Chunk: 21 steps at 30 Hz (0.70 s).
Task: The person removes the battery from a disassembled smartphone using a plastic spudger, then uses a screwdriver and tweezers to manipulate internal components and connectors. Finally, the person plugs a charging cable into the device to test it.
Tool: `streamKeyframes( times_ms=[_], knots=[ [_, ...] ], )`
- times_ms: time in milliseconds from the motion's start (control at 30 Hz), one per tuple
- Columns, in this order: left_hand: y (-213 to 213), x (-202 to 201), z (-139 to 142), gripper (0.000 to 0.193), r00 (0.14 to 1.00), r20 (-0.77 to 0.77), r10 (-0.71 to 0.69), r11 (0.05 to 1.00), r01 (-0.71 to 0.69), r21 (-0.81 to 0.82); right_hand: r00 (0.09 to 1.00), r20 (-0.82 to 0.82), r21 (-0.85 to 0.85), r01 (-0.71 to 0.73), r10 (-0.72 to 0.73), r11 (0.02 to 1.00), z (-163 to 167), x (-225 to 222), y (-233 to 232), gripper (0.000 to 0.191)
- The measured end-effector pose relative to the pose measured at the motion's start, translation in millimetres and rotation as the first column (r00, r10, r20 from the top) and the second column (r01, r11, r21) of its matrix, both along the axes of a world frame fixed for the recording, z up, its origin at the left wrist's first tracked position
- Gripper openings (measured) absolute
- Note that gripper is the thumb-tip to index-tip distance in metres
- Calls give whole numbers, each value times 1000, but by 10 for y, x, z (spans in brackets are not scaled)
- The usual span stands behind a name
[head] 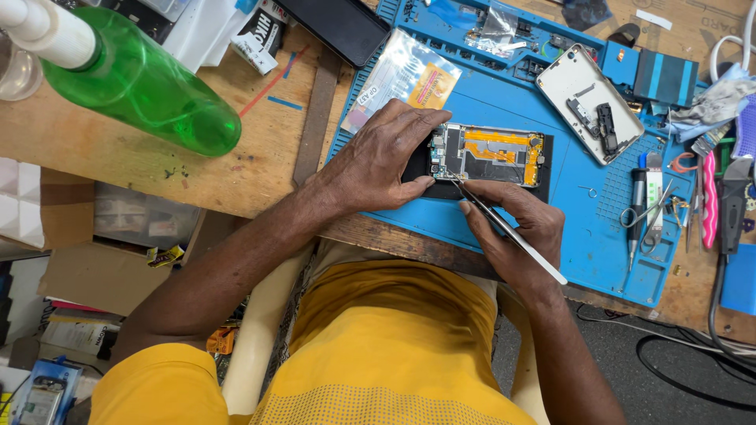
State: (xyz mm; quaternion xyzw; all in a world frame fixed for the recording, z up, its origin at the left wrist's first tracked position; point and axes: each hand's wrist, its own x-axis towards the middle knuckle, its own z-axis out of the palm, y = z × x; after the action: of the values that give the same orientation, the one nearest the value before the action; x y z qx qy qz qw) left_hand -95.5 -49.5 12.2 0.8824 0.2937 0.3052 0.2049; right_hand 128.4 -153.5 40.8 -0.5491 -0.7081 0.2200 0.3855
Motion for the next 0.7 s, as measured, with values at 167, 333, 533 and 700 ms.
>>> streamKeyframes(
  times_ms=[167, 333, 533, 700],
  knots=[
    [-5, -15, 12, 85, 1000, 10, -5, 1000, 6, -24, 1000, 9, 24, 10, -10, 1000, -16, -111, -16, 26],
    [-9, -18, 15, 85, 1000, 8, -9, 999, 9, -45, 998, 51, 37, 30, -32, 999, -30, -182, -83, 25],
    [-18, -18, 27, 86, 1000, 18, -8, 1000, 8, -25, 993, 115, 66, 21, -28, 998, -28, -210, -97, 23],
    [-26, -31, 42, 86, 999, 42, -16, 999, 17, -26, 985, 167, 95, 32, -48, 995, -82, -260, -153, 24]
  ],
)
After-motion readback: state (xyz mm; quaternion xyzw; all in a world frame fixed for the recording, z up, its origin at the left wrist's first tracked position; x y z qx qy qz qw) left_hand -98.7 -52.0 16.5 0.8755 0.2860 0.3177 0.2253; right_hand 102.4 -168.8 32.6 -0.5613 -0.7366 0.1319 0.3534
